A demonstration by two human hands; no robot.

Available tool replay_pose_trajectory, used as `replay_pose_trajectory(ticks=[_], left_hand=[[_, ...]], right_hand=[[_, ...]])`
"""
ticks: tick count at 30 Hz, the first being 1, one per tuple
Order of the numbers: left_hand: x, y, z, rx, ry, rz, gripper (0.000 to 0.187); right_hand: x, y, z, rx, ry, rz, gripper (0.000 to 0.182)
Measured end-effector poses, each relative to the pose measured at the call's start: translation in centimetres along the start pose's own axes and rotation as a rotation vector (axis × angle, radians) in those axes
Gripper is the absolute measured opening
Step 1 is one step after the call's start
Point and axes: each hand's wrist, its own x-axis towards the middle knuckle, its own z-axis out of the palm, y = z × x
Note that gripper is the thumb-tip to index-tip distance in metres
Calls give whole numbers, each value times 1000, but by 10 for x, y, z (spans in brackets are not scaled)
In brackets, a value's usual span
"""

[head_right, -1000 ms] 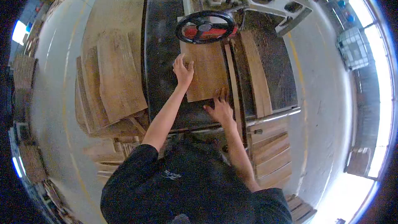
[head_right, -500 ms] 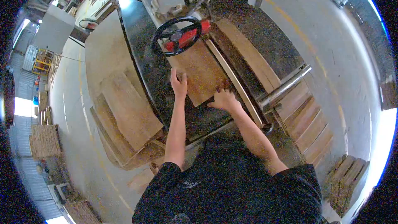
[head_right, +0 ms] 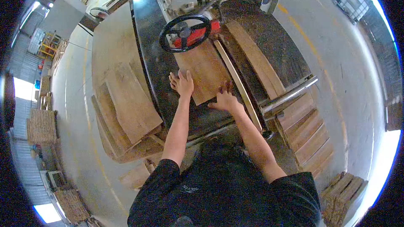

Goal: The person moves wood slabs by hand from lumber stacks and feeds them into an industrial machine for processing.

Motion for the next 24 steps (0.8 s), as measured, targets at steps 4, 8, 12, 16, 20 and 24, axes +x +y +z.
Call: replay_pose_trajectory(ticks=[4,8,12,16,20,24], left_hand=[[1,6,-8,-45,-46,-12,72],[16,-13,-9,-261,-281,-49,89],[26,-26,-21,-164,-489,31,104],[25,-25,-30,-170,-520,15,105],[24,-25,-36,-221,-528,25,107],[24,-21,-38,-224,-539,9,106]], right_hand=[[21,2,15,-223,87,105,114],[-5,-2,-28,137,-93,-11,117],[13,10,-10,-1,-131,-2,122],[15,6,-6,-162,-73,22,124],[-1,0,-13,-51,-81,-22,124],[6,7,9,-99,0,-31,118]])
